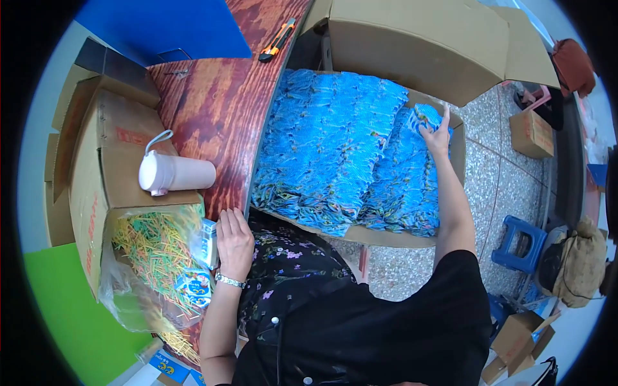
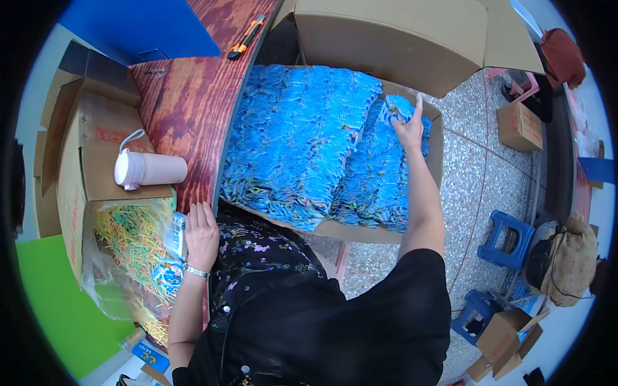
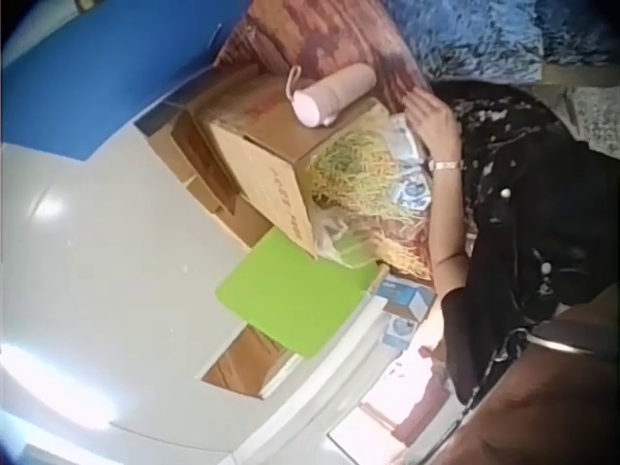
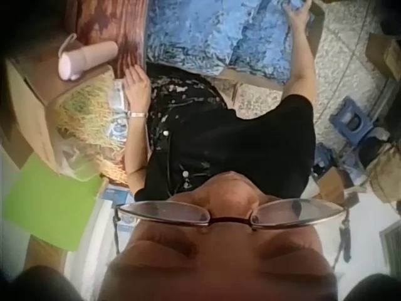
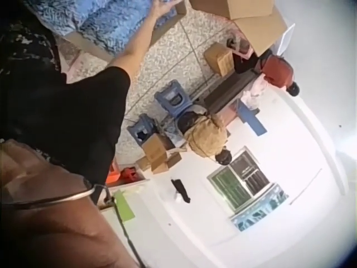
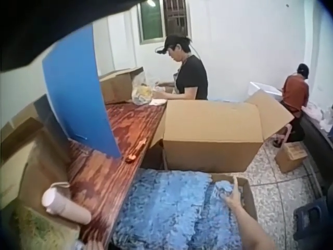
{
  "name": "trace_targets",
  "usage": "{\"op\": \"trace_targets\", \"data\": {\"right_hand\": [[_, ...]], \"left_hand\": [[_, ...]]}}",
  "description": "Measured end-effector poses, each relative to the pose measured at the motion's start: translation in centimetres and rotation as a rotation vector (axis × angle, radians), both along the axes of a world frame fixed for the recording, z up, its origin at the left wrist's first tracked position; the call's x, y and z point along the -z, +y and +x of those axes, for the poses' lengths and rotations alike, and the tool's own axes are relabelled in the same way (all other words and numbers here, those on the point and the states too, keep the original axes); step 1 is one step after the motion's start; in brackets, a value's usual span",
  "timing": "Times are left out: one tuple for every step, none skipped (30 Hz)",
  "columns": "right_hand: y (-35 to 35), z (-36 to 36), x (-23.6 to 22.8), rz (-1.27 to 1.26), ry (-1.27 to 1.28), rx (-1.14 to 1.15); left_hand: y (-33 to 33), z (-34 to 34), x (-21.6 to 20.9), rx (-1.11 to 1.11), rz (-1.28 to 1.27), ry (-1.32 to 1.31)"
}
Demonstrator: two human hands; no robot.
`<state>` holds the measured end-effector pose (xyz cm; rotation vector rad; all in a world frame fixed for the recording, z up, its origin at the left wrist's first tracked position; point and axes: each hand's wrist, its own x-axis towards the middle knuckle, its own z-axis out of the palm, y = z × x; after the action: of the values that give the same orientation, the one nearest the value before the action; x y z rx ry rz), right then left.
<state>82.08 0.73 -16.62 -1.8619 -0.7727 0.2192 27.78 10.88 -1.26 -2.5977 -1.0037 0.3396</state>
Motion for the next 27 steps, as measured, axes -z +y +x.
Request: {"op": "trace_targets", "data": {"right_hand": [[1.0,0.1,0.4,-0.053,-0.022,0.031],[1.7,0.2,0.7,-0.058,-0.018,0.021],[2.5,0.3,0.9,-0.116,-0.012,0.036],[2.9,0.9,1.3,-0.174,-0.013,0.055],[3.1,1.6,2.2,-0.176,-0.016,0.049],[3.0,2.2,3.1,-0.132,-0.037,0.053],[3.7,2.3,3.6,-0.081,-0.053,0.047],[4.3,2.3,4.1,-0.074,-0.053,0.033],[4.8,2.2,4.6,-0.125,-0.038,0.033],[5.1,2.3,5.0,-0.182,-0.025,0.039],[5.6,2.8,5.9,-0.181,0.050,0.012],[6.2,3.1,6.6,-0.179,0.050,0.003],[7.1,2.9,7.1,-0.081,0.064,-0.023],[7.9,2.7,7.5,0.016,0.078,-0.048],[8.7,2.7,7.9,-0.079,0.056,-0.054],[9.6,2.8,8.2,-0.080,0.057,-0.056],[10.7,3.0,8.6,-0.142,-0.029,-0.084],[11.3,3.1,8.9,-0.203,-0.115,-0.110],[11.7,2.6,9.1,-0.176,-0.015,-0.132],[11.8,2.4,9.2,-0.176,-0.008,-0.137],[11.9,2.4,9.1,-0.189,0.047,-0.108],[11.7,2.6,9.0,-0.202,0.098,-0.074],[11.6,2.4,8.9,-0.253,0.053,-0.055],[11.7,2.4,8.8,-0.254,0.055,-0.052],[11.6,2.8,8.7,-0.262,0.023,-0.055],[11.6,3.2,8.5,-0.270,-0.010,-0.057],[11.8,3.5,8.4,-0.270,-0.011,-0.049]], "left_hand": [[0.1,0.0,0.1,0.022,0.060,0.023],[0.3,-0.2,0.0,-0.009,0.006,0.010],[0.7,-0.2,-0.3,-0.013,-0.041,0.021],[1.1,0.1,-0.7,-0.012,-0.088,0.026],[1.1,0.7,-1.1,-0.018,-0.090,0.024],[0.9,1.4,-1.6,-0.036,-0.153,0.000],[0.8,1.7,-1.7,-0.062,-0.209,-0.021],[0.8,1.3,-1.1,-0.076,-0.202,-0.022],[0.8,0.4,-0.3,-0.049,-0.147,0.010],[0.8,0.3,0.0,-0.016,-0.098,0.040],[0.9,0.3,0.2,-0.023,-0.114,0.020],[0.8,0.3,0.4,-0.033,-0.112,0.020],[0.9,0.4,0.2,-0.027,-0.131,0.019],[0.9,0.3,0.2,-0.021,-0.150,0.017],[0.9,0.2,0.3,-0.025,-0.152,0.025],[0.9,0.2,0.2,-0.027,-0.154,0.025],[1.0,0.3,0.1,-0.026,-0.174,0.024],[1.0,0.4,0.1,-0.024,-0.195,0.022],[1.0,0.3,0.2,-0.031,-0.195,0.029],[1.0,0.1,0.3,-0.033,-0.185,0.026],[1.0,-0.1,0.4,-0.034,-0.175,0.022],[1.0,-0.1,0.3,-0.033,-0.176,0.025],[1.1,-0.1,0.1,-0.038,-0.191,0.022],[1.2,-0.1,0.0,-0.042,-0.206,0.020],[1.2,0.0,0.1,-0.036,-0.208,0.019],[1.3,0.0,0.2,-0.034,-0.201,0.017],[1.3,0.1,0.3,-0.030,-0.195,0.015]]}}
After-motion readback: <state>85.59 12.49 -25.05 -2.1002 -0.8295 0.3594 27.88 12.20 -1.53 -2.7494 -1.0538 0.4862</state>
